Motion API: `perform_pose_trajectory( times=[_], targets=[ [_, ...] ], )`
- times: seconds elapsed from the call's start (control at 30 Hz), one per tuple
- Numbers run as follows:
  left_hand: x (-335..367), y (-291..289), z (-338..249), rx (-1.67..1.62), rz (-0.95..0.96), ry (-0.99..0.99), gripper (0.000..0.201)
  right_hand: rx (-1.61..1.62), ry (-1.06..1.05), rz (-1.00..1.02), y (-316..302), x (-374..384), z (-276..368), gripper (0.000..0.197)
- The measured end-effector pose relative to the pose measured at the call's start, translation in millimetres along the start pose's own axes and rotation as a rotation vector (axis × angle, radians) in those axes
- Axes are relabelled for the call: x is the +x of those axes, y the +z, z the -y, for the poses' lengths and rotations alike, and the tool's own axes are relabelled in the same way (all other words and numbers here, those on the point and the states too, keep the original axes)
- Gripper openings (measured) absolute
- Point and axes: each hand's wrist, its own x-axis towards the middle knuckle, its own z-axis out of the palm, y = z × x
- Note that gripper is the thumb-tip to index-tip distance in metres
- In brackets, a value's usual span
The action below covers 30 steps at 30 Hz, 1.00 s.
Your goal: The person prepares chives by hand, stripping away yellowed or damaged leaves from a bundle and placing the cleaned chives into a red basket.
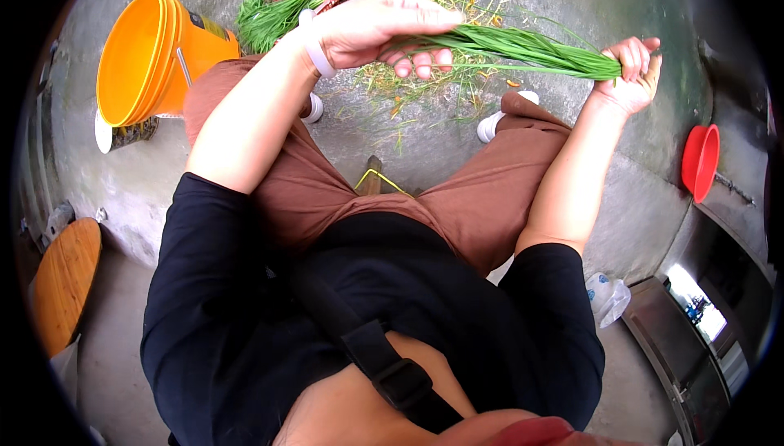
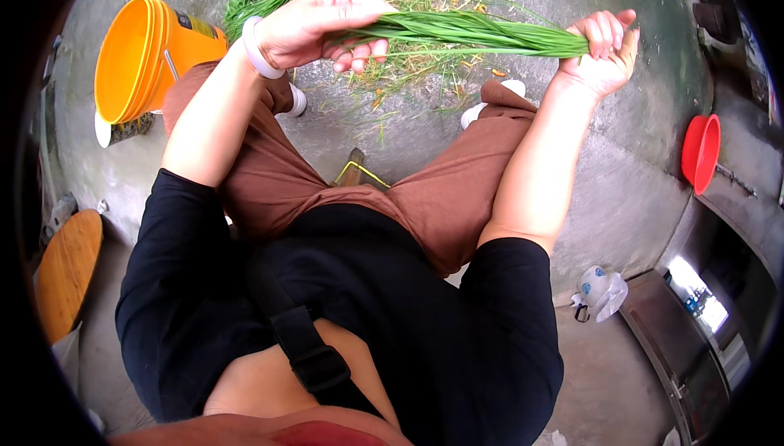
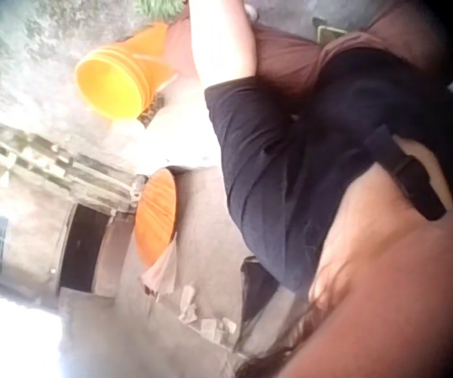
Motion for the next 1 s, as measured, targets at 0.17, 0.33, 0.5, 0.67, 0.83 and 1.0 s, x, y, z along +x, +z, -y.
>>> perform_pose_trajectory(
  times=[0.17, 0.33, 0.5, 0.67, 0.83, 1.0],
  targets=[
    [-8.8, 1.6, -4.1, -0.075, -0.116, 0.030, 0.042, 0.052, -0.017, -0.012, -1.9, -1.7, -0.4, 0.015],
    [-10.2, 2.4, -4.9, -0.066, -0.110, 0.036, 0.043, 0.055, -0.007, -0.041, -1.6, -1.4, -7.2, 0.014],
    [-0.9, -14.4, 3.8, 0.636, -0.341, 0.007, 0.057, -0.201, -0.008, -0.030, 10.0, -1.3, -20.1, 0.018],
    [16.2, -27.2, 22.1, 1.718, -0.727, 0.246, 0.069, -1.342, -0.309, -0.090, 17.9, -13.2, -67.9, 0.023],
    [42.6, 5.1, 45.4, 0.932, -0.282, 0.513, 0.085, -1.044, 0.095, 0.020, 10.1, -33.6, -129.4, 0.024],
    [50.9, 28.0, 55.6, 0.616, -0.080, 0.485, 0.051, -0.477, 0.347, -0.023, 13.6, -30.3, -139.2, 0.026]
  ],
)
